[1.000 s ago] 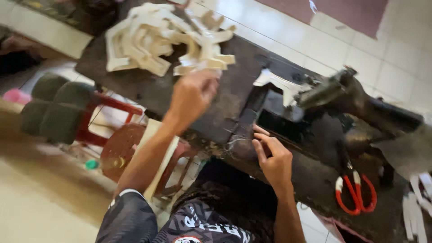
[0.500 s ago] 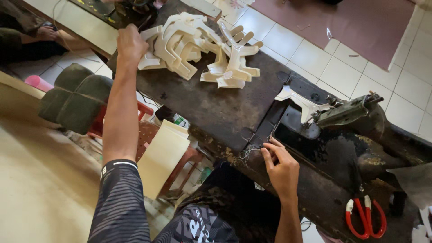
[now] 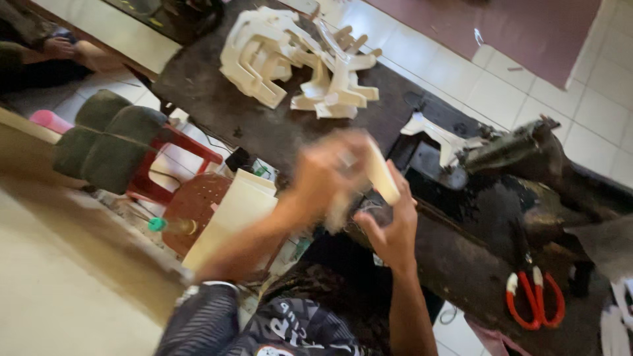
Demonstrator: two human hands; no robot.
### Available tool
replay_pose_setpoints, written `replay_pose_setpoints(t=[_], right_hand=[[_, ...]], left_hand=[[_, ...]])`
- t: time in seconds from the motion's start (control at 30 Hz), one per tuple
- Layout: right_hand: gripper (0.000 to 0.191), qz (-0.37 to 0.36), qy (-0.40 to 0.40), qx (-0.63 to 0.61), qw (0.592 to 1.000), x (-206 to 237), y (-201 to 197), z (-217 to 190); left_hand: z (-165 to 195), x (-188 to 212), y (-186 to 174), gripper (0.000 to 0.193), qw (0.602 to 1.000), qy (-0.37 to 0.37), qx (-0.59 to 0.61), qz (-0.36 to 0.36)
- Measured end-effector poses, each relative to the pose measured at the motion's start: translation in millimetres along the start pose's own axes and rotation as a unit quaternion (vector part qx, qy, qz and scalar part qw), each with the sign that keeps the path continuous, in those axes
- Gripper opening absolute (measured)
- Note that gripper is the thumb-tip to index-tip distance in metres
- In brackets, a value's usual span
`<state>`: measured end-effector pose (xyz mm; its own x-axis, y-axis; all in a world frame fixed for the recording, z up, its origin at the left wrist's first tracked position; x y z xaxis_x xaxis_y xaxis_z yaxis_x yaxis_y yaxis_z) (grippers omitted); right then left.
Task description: The person sews white shoe upper components together on an industrial sewing machine, feeding each piece under the needle, guiding it with both hands, and stacking the sewn pieces on the table. They occasionally trim threads and pick up the next unsewn component.
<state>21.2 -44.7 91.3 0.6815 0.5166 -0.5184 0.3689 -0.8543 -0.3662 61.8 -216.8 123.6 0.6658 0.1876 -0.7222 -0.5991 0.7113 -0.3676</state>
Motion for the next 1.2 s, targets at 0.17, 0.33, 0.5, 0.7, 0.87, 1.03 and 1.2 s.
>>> replay_pose_setpoints(t=[0.17,0.33,0.5,0.7,0.87,1.03,1.2], right_hand=[[0.025,0.159,0.125,-0.090,0.975,15,-57,29],[0.014,0.142,0.250,-0.247,0.925,56,-98,100],[0.019,0.108,0.294,-0.354,0.881,84,-94,155],[0.040,0.086,0.219,-0.493,0.838,73,-102,140],[0.038,0.100,0.258,-0.417,0.866,72,-110,114],[0.029,0.145,0.270,-0.191,0.933,62,-134,96],[0.017,0.124,0.230,-0.115,0.958,66,-121,65]], left_hand=[[10,44,93,0.030,0.922,-0.291,0.248,-0.065],[14,53,149,0.036,0.786,-0.330,0.479,-0.210],[14,80,190,0.035,0.662,-0.372,0.603,-0.244],[-6,84,202,0.030,0.546,-0.460,0.700,-0.027],[9,72,173,0.034,0.673,-0.415,0.612,0.016],[91,23,105,0.060,0.999,0.024,0.023,-0.019],[87,4,129,0.015,0.983,-0.021,0.074,-0.167]])
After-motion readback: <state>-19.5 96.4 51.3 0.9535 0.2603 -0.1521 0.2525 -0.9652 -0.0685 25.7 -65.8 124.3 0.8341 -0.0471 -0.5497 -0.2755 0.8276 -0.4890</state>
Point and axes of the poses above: each hand's wrist, its own x-axis away from the middle knuckle, its own y-axis out of the palm, z = x × y, the point moved 7 cm from there along -x, towards the middle knuckle, and after that the axes turned 5 degrees about -z, right-handed, at the moved point
